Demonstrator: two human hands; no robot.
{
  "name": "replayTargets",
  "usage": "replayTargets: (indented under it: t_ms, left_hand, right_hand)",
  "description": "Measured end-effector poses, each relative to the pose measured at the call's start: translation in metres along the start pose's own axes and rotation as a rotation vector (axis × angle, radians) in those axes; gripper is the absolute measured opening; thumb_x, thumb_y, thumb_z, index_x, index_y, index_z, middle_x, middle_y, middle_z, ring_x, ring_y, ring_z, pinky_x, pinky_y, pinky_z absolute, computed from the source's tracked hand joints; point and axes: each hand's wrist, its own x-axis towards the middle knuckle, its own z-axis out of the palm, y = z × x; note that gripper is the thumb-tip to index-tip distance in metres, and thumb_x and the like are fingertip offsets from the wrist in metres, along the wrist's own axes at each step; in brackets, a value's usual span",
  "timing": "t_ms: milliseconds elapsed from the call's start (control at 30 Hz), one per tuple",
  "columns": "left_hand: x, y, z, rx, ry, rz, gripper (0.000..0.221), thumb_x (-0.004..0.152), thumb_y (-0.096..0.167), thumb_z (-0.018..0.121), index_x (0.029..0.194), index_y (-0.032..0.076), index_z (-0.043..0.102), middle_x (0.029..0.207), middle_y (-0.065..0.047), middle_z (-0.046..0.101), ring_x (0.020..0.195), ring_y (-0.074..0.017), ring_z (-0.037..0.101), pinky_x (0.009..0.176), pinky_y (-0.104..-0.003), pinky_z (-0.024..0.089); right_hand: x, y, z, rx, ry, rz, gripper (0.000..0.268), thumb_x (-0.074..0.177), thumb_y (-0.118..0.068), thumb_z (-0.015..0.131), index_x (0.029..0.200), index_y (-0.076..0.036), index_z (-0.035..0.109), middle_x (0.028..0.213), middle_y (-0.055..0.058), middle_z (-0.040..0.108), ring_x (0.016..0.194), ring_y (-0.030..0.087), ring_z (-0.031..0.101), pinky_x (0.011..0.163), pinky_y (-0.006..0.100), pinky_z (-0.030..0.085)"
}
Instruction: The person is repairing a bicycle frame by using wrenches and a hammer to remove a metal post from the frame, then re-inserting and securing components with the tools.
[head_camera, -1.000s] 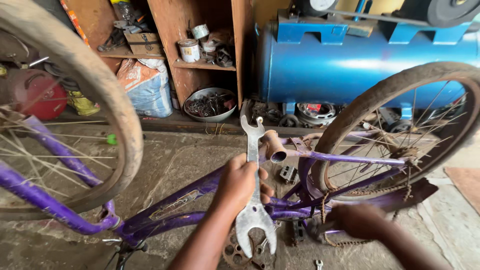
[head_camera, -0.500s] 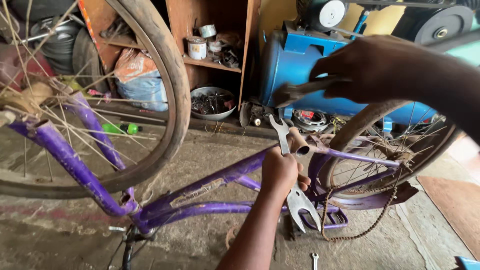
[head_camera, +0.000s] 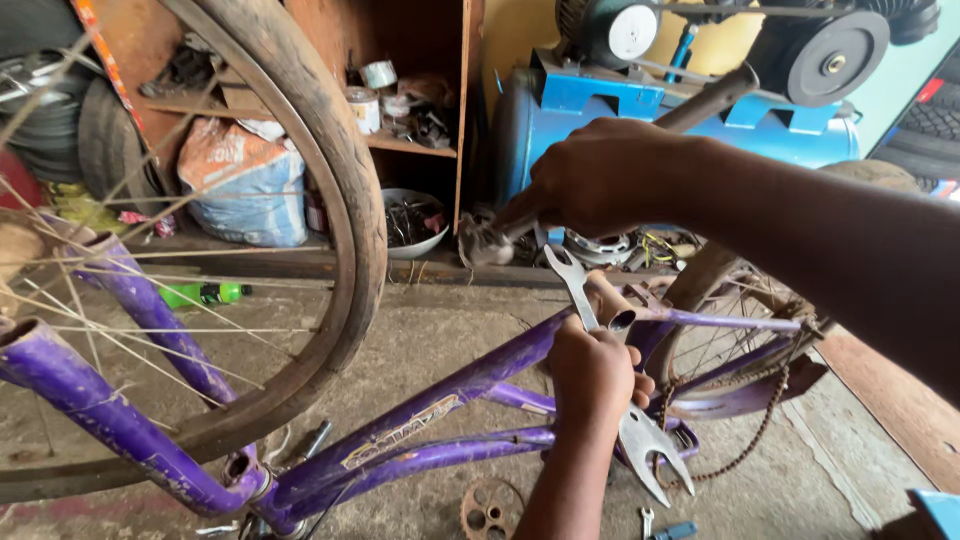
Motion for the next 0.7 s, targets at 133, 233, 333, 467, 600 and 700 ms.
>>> replayTargets:
  t_ms: [133,233,333,467,600,700]
  left_hand:
    - [0.003,-0.005,0.001,-0.01,-0.012,-0.011,0.028,0.105,0.01,0.038,0.122,-0.009,0.049,0.081,-0.017,0.069,0.043,-0.0181,0.065,0.032,-0.027,0.05]
    - [0.003,-0.005,0.0,0.012,-0.019,0.0,0.029,0.105,0.011,0.037,0.123,-0.007,0.05,0.081,-0.017,0.07,0.044,-0.018,0.065,0.033,-0.027,0.05]
    - [0.003,-0.004,0.001,0.007,-0.008,-0.01,0.028,0.104,0.01,0.039,0.122,-0.007,0.05,0.081,-0.018,0.07,0.044,-0.0195,0.065,0.032,-0.029,0.05]
    - [0.001,-0.002,0.0,0.025,-0.013,-0.015,0.029,0.104,0.009,0.037,0.122,-0.008,0.05,0.083,-0.018,0.07,0.045,-0.0194,0.066,0.034,-0.028,0.052]
    - [-0.002,0.001,-0.003,0.054,-0.025,0.012,0.031,0.103,0.007,0.036,0.127,-0.007,0.049,0.083,-0.018,0.071,0.047,-0.0182,0.067,0.036,-0.026,0.055]
    - [-0.001,0.002,-0.006,0.053,-0.026,-0.006,0.033,0.103,0.006,0.035,0.129,-0.008,0.048,0.083,-0.018,0.071,0.047,-0.0176,0.067,0.037,-0.026,0.055]
  right_hand:
    - [0.003,-0.006,0.005,-0.095,-0.111,0.104,0.045,0.102,-0.026,0.054,0.135,-0.055,0.061,0.096,-0.001,0.076,0.08,0.017,0.071,0.066,0.035,0.057]
    - [0.005,-0.009,-0.004,-0.149,-0.115,0.113,0.045,0.102,-0.025,0.054,0.135,-0.055,0.059,0.102,-0.003,0.075,0.082,0.018,0.071,0.066,0.034,0.058]
    - [-0.003,-0.011,-0.012,-0.009,-0.07,0.188,0.044,0.104,-0.033,0.054,0.141,-0.058,0.054,0.105,-0.002,0.075,0.08,0.018,0.073,0.065,0.034,0.058]
    - [-0.007,-0.014,-0.003,-0.044,-0.08,0.169,0.057,0.101,-0.015,0.05,0.14,-0.057,0.053,0.109,-0.001,0.072,0.079,0.019,0.073,0.06,0.034,0.061]
    - [-0.006,-0.019,0.003,-0.214,-0.107,0.113,0.049,0.102,-0.019,0.052,0.137,-0.054,0.059,0.103,-0.001,0.077,0.088,0.02,0.071,0.072,0.036,0.057]
    - [-0.009,-0.018,-0.003,-0.091,-0.133,0.208,0.046,0.106,-0.027,0.049,0.141,-0.055,0.053,0.104,0.0,0.075,0.084,0.02,0.074,0.069,0.036,0.061]
